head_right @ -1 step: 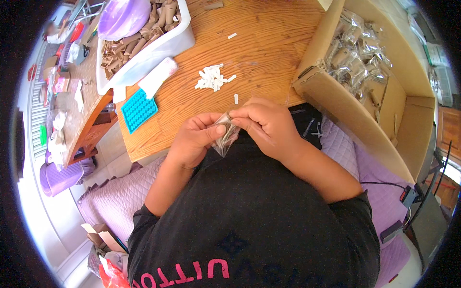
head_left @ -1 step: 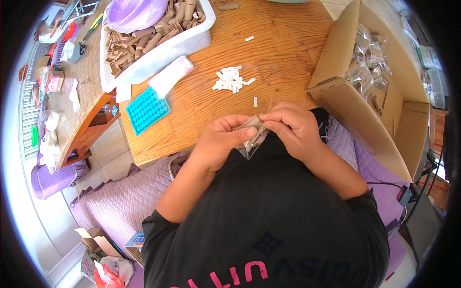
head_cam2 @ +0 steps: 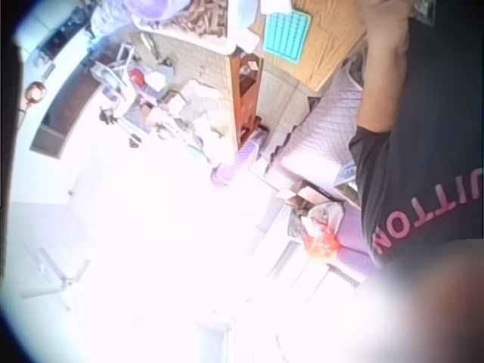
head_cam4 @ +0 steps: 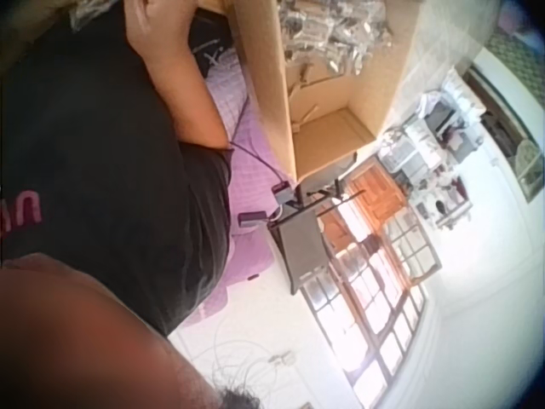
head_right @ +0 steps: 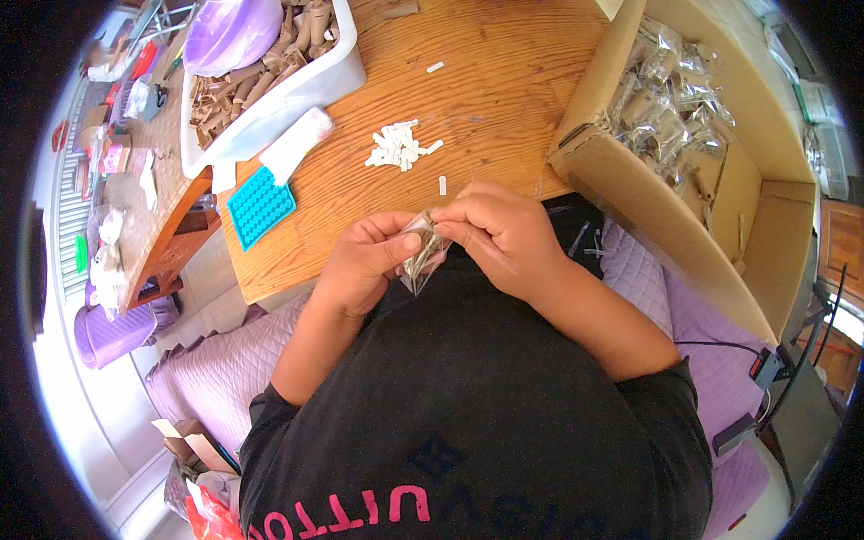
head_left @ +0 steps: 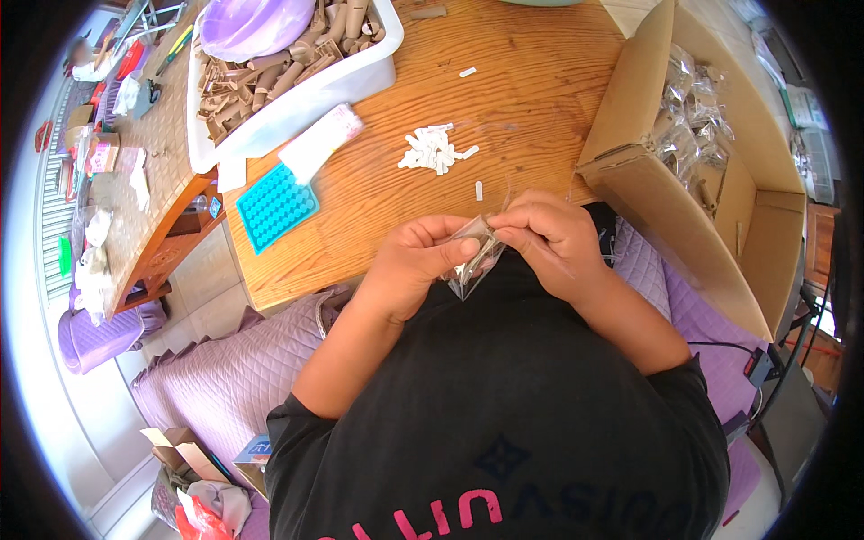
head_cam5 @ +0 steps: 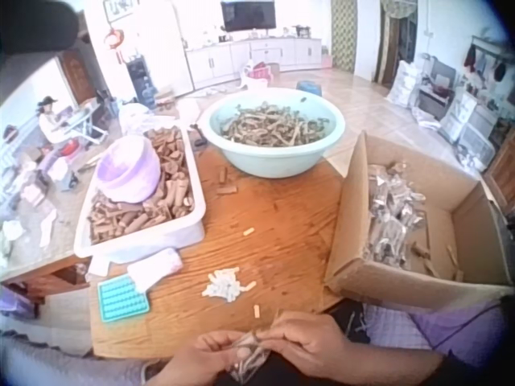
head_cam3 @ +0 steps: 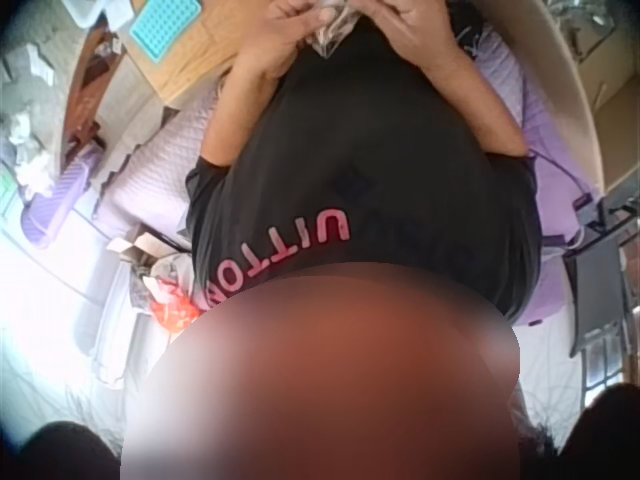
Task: Packaging small cardboard tubes and plastic parts into plastic bags.
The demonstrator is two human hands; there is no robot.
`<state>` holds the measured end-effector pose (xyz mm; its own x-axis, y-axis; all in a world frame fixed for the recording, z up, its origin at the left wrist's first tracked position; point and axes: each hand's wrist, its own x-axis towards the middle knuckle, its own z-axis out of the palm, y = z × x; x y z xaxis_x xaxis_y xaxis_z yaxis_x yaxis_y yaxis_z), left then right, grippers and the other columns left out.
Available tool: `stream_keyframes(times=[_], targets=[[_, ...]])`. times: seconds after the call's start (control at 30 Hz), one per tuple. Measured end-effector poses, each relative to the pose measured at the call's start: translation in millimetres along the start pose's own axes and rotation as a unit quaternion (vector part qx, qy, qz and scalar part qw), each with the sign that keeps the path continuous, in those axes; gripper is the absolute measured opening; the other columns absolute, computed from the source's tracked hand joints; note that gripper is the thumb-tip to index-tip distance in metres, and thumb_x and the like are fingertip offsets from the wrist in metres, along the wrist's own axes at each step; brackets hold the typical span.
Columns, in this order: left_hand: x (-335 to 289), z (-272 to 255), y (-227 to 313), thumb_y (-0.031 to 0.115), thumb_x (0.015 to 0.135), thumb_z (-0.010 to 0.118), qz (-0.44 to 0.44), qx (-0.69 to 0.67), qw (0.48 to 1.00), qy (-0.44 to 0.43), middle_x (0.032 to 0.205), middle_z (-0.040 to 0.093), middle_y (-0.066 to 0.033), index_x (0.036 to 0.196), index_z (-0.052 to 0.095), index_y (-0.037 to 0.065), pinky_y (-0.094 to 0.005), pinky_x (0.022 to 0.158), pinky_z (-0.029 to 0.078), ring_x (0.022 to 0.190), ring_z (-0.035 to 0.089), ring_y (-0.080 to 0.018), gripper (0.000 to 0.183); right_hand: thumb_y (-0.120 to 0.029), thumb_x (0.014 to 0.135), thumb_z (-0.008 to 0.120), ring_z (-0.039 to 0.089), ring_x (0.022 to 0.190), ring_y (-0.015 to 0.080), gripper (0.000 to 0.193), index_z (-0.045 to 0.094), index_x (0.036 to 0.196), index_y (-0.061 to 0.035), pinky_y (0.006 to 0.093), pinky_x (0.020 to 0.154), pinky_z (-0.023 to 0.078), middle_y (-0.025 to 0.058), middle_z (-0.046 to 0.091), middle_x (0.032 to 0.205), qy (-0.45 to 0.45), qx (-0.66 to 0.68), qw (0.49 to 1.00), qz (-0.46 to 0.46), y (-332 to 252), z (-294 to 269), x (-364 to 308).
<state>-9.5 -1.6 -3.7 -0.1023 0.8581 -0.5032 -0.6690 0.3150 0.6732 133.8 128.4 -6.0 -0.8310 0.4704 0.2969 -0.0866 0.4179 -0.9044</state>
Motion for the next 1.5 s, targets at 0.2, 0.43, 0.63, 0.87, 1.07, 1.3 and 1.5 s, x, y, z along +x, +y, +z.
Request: stream_keyframes(times=[0.2, 0.43, 0.63, 0.87, 1.07, 1.3, 1.5], targets=[[-1.6, -2.3, -1.8, 0.018, 0.082, 0.062, 0.002, -0.034, 0.999, -0.015, 0.093, 0.063, -0.0091, 0.107, 0.057, -0.003, -0.0251, 0.070, 0.050, 0.081, 0.061, -0.0147, 0.033, -0.001, 0.078, 0.061, 0.054, 0.064, 0.0125, 0.012, 0.061, 0.089, -0.0001, 0.0222, 0.056, 0.040, 0.0068, 0.058, 0.076, -0.061, 0.016, 0.998, 0.027, -1.3, -10.3, 6.6], [-1.2, -2.9, -3.6, 0.018, 0.080, 0.063, 0.007, -0.034, 0.999, 0.004, 0.091, 0.063, -0.0109, 0.100, 0.058, -0.003, -0.0304, 0.073, 0.052, 0.080, 0.062, -0.0183, 0.029, -0.003, 0.078, 0.062, 0.046, 0.061, 0.0027, 0.020, 0.060, 0.097, -0.0032, 0.0160, 0.055, 0.035, -0.0013, 0.055, 0.075, -0.086, 0.090, 0.977, 0.172, -17.8, -13.7, 5.6], [-2.0, -8.2, -4.4, 0.016, 0.079, 0.064, 0.026, -0.008, 0.999, 0.023, 0.090, 0.063, -0.0103, 0.101, 0.058, -0.003, -0.0306, 0.073, 0.052, 0.080, 0.062, -0.0175, 0.029, -0.003, 0.078, 0.062, 0.043, 0.058, 0.0013, 0.020, 0.058, 0.097, -0.0034, 0.0160, 0.053, 0.035, -0.0030, 0.053, 0.074, -0.023, 0.098, 0.980, 0.171, -11.0, -9.3, 0.1], [-6.5, -4.9, 1.2, 0.011, 0.080, 0.065, 0.036, 0.022, 0.999, 0.025, 0.085, 0.063, -0.0053, 0.097, 0.061, -0.002, -0.0213, 0.068, 0.047, 0.074, 0.058, -0.0098, 0.022, -0.003, 0.077, 0.063, 0.052, 0.064, 0.0077, 0.013, 0.055, 0.088, -0.0033, 0.0209, 0.056, 0.042, 0.0022, 0.056, 0.076, -0.052, 0.065, 0.983, 0.162, -15.8, -16.6, 2.8], [-6.3, -1.6, 0.6, 0.011, 0.080, 0.064, 0.031, 0.031, 0.998, 0.035, 0.085, 0.063, -0.0043, 0.097, 0.061, -0.003, -0.0206, 0.067, 0.046, 0.074, 0.057, -0.0083, 0.022, 0.000, 0.070, 0.067, 0.051, 0.061, 0.0127, 0.014, 0.058, 0.080, -0.0023, 0.0226, 0.053, 0.040, 0.0048, 0.055, 0.078, -0.035, -0.073, 0.996, 0.023, -14.3, -15.0, 5.6], [-4.7, 0.1, -4.5, 0.010, 0.081, 0.063, 0.088, 0.079, 0.992, 0.050, 0.087, 0.063, -0.0037, 0.100, 0.059, -0.002, -0.0191, 0.067, 0.045, 0.074, 0.056, -0.0068, 0.023, -0.002, 0.067, 0.069, 0.056, 0.068, 0.0182, 0.017, 0.059, 0.080, -0.0038, 0.0255, 0.057, 0.044, 0.0060, 0.054, 0.085, -0.053, -0.147, 0.987, 0.045, -22.9, -11.3, 6.7], [-6.3, 6.3, -2.7, 0.008, 0.081, 0.063, 0.105, 0.095, 0.988, 0.063, 0.087, 0.062, -0.0025, 0.100, 0.059, -0.002, -0.0179, 0.067, 0.044, 0.075, 0.055, -0.0058, 0.022, -0.007, 0.066, 0.071, 0.056, 0.066, 0.0184, 0.017, 0.059, 0.077, -0.0039, 0.0268, 0.056, 0.044, 0.0056, 0.055, 0.083, -0.067, -0.139, 0.987, 0.050, -21.3, -14.0, 7.8]])
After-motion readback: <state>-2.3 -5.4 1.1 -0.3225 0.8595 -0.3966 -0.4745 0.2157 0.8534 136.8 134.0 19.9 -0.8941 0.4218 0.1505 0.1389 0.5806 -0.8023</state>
